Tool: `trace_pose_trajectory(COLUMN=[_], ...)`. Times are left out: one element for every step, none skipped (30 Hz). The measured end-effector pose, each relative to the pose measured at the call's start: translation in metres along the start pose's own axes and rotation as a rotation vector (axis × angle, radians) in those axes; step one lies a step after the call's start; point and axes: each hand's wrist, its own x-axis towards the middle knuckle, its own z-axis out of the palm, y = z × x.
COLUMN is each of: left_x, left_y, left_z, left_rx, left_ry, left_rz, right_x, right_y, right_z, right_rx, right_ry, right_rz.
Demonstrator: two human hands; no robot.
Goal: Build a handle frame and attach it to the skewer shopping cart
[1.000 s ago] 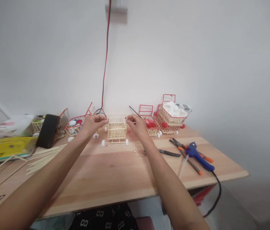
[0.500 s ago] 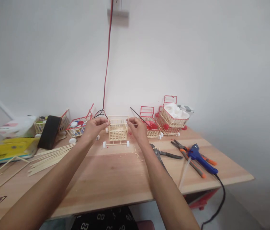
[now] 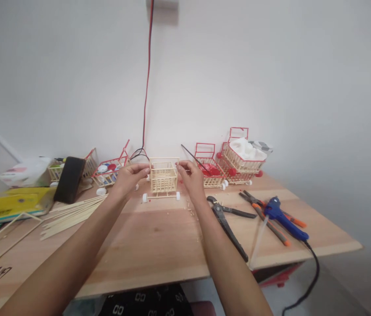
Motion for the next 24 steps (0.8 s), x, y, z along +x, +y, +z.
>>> trace_pose_trajectory(left_x=[-0.0015,-0.0028,-0.0038,-0.0043,-0.0044,-0.0040,-0.0033,-0.0023,-0.0013,-0.0004,0.0003,0.0008,0.0010,0.0010,0.0009,0.0009,0.0008,0.0008,0.0009,0.0009,0.0010,0.0010,0.0009,0.0006], left_y=[0.0009,0.0017,0.0023,0.0025,0.0022,0.0015,0.0003,-0.0011,-0.0026,-0.0039,-0.0050,-0.0057,-0.0061,-0.0063,-0.0064,-0.0064,-0.0065,-0.0066,-0.0069,-0.0071,-0.0073,-0.0075,-0.0074,-0.0073], left_z=[0.0002,0.0005,0.0008,0.0012,0.0015,0.0018,0.0020,0.0022,0.0023,0.0025,0.0027,0.0029,0.0031,0.0032,0.0033,0.0032,0.0031,0.0029,0.0026,0.0023,0.0021,0.0020,0.0020,0.0020], left_rx=[0.002,0.005,0.009,0.011,0.011,0.007,-0.001,-0.011,-0.020,-0.028,-0.034,-0.037,-0.037,-0.035,-0.034,-0.031,-0.029,-0.030,-0.031,-0.032,-0.033,-0.035,-0.036,-0.036], left_ry=[0.001,0.005,0.010,0.016,0.022,0.025,0.029,0.030,0.029,0.028,0.026,0.026,0.027,0.026,0.026,0.024,0.022,0.021,0.020,0.020,0.019,0.018,0.015,0.013], left_rz=[-0.007,-0.016,-0.024,-0.029,-0.028,-0.023,-0.015,-0.005,0.004,0.008,0.008,0.006,0.004,0.001,0.000,0.000,0.000,0.001,0.000,-0.001,-0.002,-0.002,-0.003,-0.002], right_x=[-0.0003,-0.0006,-0.0007,-0.0009,-0.0009,-0.0010,-0.0010,-0.0010,-0.0011,-0.0012,-0.0013,-0.0013,-0.0014,-0.0015,-0.0015,-0.0015,-0.0015,-0.0014,-0.0014,-0.0013,-0.0013,-0.0012,-0.0012,-0.0012], right_y=[-0.0001,-0.0003,-0.0006,-0.0008,-0.0009,-0.0009,-0.0009,-0.0008,-0.0007,-0.0006,-0.0006,-0.0007,-0.0009,-0.0012,-0.0015,-0.0018,-0.0021,-0.0023,-0.0023,-0.0021,-0.0018,-0.0013,-0.0009,-0.0004], right_z=[0.0002,0.0003,0.0005,0.0006,0.0007,0.0008,0.0008,0.0009,0.0011,0.0012,0.0013,0.0015,0.0016,0.0017,0.0018,0.0019,0.0019,0.0020,0.0020,0.0020,0.0020,0.0020,0.0020,0.0020], right_rx=[0.005,0.010,0.014,0.015,0.015,0.013,0.011,0.010,0.013,0.018,0.024,0.029,0.031,0.027,0.020,0.013,0.009,0.006,0.006,0.007,0.006,0.004,0.002,0.001], right_ry=[0.002,0.004,0.005,0.006,0.008,0.009,0.008,0.007,0.009,0.011,0.013,0.016,0.018,0.018,0.019,0.020,0.022,0.023,0.023,0.022,0.020,0.018,0.017,0.017], right_rz=[-0.006,-0.011,-0.014,-0.014,-0.012,-0.008,-0.004,-0.001,0.000,0.001,0.001,0.002,0.004,0.008,0.010,0.013,0.015,0.016,0.016,0.014,0.012,0.010,0.008,0.007])
